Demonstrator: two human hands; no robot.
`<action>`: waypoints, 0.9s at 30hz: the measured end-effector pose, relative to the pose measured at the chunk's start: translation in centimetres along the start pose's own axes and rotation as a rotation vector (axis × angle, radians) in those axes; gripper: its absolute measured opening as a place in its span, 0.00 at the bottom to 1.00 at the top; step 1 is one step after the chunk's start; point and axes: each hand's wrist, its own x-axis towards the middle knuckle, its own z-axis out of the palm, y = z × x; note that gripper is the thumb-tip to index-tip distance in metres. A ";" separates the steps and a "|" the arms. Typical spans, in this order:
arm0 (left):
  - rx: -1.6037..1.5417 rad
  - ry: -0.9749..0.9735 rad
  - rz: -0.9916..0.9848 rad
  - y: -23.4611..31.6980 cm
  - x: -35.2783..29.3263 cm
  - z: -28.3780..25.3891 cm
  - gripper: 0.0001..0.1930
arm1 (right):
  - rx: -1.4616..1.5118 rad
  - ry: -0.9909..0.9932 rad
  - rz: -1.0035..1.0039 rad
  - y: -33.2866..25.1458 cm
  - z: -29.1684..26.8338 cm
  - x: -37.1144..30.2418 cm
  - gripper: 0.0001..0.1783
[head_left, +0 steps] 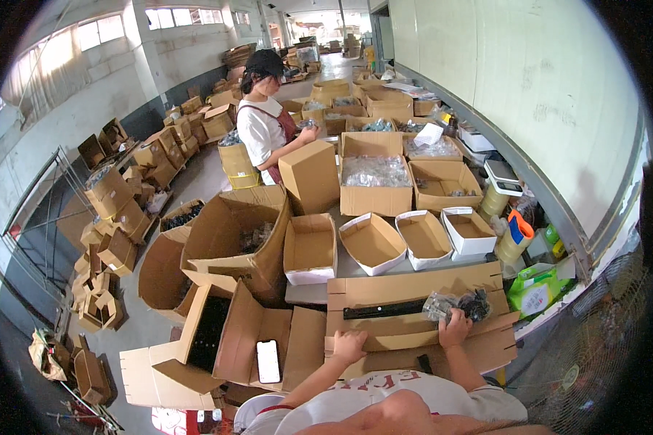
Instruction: Packaging metal rails and associated hardware into cardboard boxes and sealing them with tape.
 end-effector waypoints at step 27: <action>-0.025 0.078 -0.008 0.1 -0.3 0.3 0.26 | 0.000 -0.096 0.045 -0.2 -0.2 -0.2 0.24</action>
